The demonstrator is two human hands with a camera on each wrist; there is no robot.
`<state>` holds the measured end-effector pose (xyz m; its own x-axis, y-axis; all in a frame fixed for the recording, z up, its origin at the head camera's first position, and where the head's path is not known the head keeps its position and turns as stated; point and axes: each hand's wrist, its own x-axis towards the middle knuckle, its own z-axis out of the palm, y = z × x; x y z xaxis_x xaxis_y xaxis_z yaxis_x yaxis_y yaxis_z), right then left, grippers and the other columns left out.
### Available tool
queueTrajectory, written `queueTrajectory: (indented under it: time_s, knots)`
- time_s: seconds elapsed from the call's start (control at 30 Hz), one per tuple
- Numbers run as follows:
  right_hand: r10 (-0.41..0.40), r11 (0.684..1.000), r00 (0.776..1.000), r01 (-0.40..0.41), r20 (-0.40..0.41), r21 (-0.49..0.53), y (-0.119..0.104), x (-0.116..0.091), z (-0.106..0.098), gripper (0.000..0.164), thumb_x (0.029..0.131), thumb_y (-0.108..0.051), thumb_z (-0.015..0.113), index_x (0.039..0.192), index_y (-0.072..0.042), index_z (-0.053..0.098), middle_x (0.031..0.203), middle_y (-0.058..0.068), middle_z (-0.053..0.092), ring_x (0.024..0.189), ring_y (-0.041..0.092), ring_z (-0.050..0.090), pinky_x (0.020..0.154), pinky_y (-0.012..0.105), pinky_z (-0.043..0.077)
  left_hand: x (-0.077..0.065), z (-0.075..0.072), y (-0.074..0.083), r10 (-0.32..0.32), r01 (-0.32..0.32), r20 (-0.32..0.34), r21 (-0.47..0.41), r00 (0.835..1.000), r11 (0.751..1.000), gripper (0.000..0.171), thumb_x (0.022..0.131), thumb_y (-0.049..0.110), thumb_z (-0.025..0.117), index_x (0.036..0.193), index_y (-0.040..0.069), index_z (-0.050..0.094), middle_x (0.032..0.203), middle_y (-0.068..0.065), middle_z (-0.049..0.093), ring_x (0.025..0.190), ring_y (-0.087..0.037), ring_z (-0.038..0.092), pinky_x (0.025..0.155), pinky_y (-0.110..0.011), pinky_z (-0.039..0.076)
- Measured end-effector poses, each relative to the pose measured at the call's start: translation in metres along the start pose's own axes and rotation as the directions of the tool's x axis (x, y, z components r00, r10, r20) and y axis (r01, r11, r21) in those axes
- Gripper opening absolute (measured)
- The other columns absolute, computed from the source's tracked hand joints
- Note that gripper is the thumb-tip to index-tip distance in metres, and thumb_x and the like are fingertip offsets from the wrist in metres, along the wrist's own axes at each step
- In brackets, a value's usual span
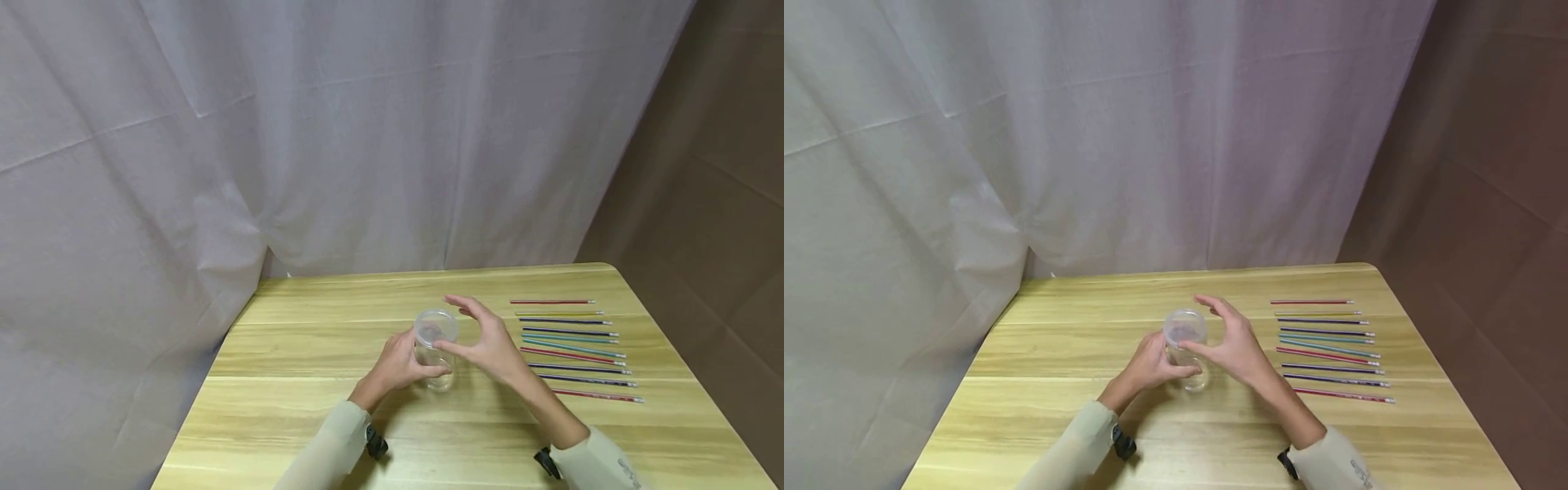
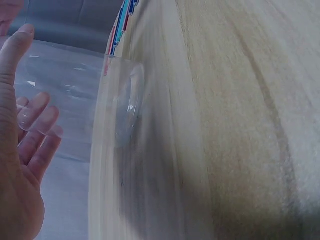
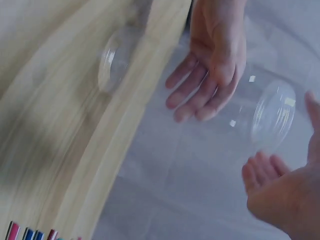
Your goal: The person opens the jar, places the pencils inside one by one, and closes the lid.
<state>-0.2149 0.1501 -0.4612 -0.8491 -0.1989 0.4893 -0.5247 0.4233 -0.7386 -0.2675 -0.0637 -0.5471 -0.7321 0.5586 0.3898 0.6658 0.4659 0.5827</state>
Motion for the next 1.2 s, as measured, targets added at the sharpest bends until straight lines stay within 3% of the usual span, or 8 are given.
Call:
queueTrajectory:
  time_s: [0.13, 0.4, 0.53, 0.73, 1.0, 1.1, 1.2]
  knots:
    - [-0.014, 0.998, 0.998, 0.011, -0.061, -0.055, -0.007, -0.005, 0.012, 0.083, 0.073, -0.016, 0.100, 0.144, -0.002, 0.059, 0.141, 0.015, 0.065, 0.128, 0.037, 0.061, 0.107, 0.061, 0.045, 0.000, 0.000, 0.001, 0.001, -0.001, -0.004, -0.009, 1.000, 1.000, 0.086, 0.080, 0.046, 0.093, 0.150, 0.016, 0.054, 0.130, 0.003, 0.072, 0.114, -0.011, 0.068, 0.092, -0.031, 0.055]
    - [-0.035, 0.998, 0.992, 0.029, -0.121, -0.049, -0.007, -0.007, 0.025, 0.079, 0.071, -0.010, 0.100, 0.140, -0.001, 0.062, 0.134, 0.016, 0.069, 0.123, 0.035, 0.066, 0.104, 0.058, 0.048, 0.000, 0.001, 0.001, 0.006, -0.006, 0.004, -0.017, 1.000, 1.000, 0.090, 0.080, 0.047, 0.093, 0.154, 0.017, 0.051, 0.131, 0.004, 0.071, 0.115, -0.010, 0.067, 0.093, -0.029, 0.055]
    - [-0.035, 0.999, 0.996, 0.032, -0.085, -0.029, -0.004, -0.005, 0.023, 0.077, 0.073, -0.008, 0.098, 0.141, -0.001, 0.061, 0.136, 0.017, 0.068, 0.124, 0.033, 0.065, 0.104, 0.057, 0.049, 0.000, 0.001, 0.001, -0.004, 0.004, 0.002, -0.018, 1.000, 1.000, 0.088, 0.080, 0.046, 0.094, 0.152, 0.017, 0.053, 0.128, 0.004, 0.072, 0.110, -0.009, 0.068, 0.089, -0.028, 0.055]
    - [-0.039, 0.999, 0.998, 0.038, 0.043, 0.030, 0.004, 0.001, 0.013, 0.077, 0.077, -0.009, 0.095, 0.145, -0.004, 0.060, 0.141, 0.010, 0.067, 0.131, 0.031, 0.062, 0.109, 0.054, 0.048, 0.000, 0.001, 0.001, -0.026, 0.027, 0.005, -0.030, 1.000, 0.999, 0.086, 0.079, 0.045, 0.095, 0.150, 0.018, 0.055, 0.126, 0.006, 0.073, 0.106, -0.006, 0.067, 0.087, -0.026, 0.054]
    - [-0.040, 0.992, 0.981, 0.017, 0.188, 0.126, 0.012, 0.009, 0.004, 0.074, 0.081, -0.005, 0.091, 0.148, -0.006, 0.058, 0.146, 0.008, 0.064, 0.137, 0.029, 0.057, 0.115, 0.043, 0.041, 0.000, 0.000, 0.003, -0.029, 0.029, 0.003, -0.045, 1.000, 0.999, 0.082, 0.079, 0.045, 0.094, 0.147, 0.018, 0.057, 0.129, 0.007, 0.072, 0.116, -0.008, 0.067, 0.095, -0.030, 0.053]
    - [-0.033, 0.992, 0.979, 0.007, 0.204, 0.126, 0.010, 0.009, 0.002, 0.077, 0.083, -0.006, 0.090, 0.152, -0.007, 0.054, 0.151, 0.008, 0.060, 0.142, 0.030, 0.052, 0.118, 0.048, 0.038, 0.000, -0.001, 0.003, -0.030, 0.030, 0.005, -0.043, 1.000, 0.999, 0.082, 0.079, 0.045, 0.094, 0.147, 0.017, 0.057, 0.129, 0.006, 0.073, 0.116, -0.009, 0.067, 0.095, -0.030, 0.053]
    - [-0.032, 0.995, 0.986, 0.016, 0.165, 0.096, 0.009, 0.006, 0.001, 0.083, 0.082, -0.009, 0.091, 0.154, -0.005, 0.051, 0.154, 0.011, 0.056, 0.142, 0.033, 0.051, 0.116, 0.055, 0.038, 0.000, 0.000, 0.003, -0.034, 0.034, 0.005, -0.042, 0.999, 0.999, 0.082, 0.079, 0.046, 0.094, 0.146, 0.017, 0.057, 0.128, 0.005, 0.073, 0.114, -0.009, 0.067, 0.094, -0.030, 0.053]
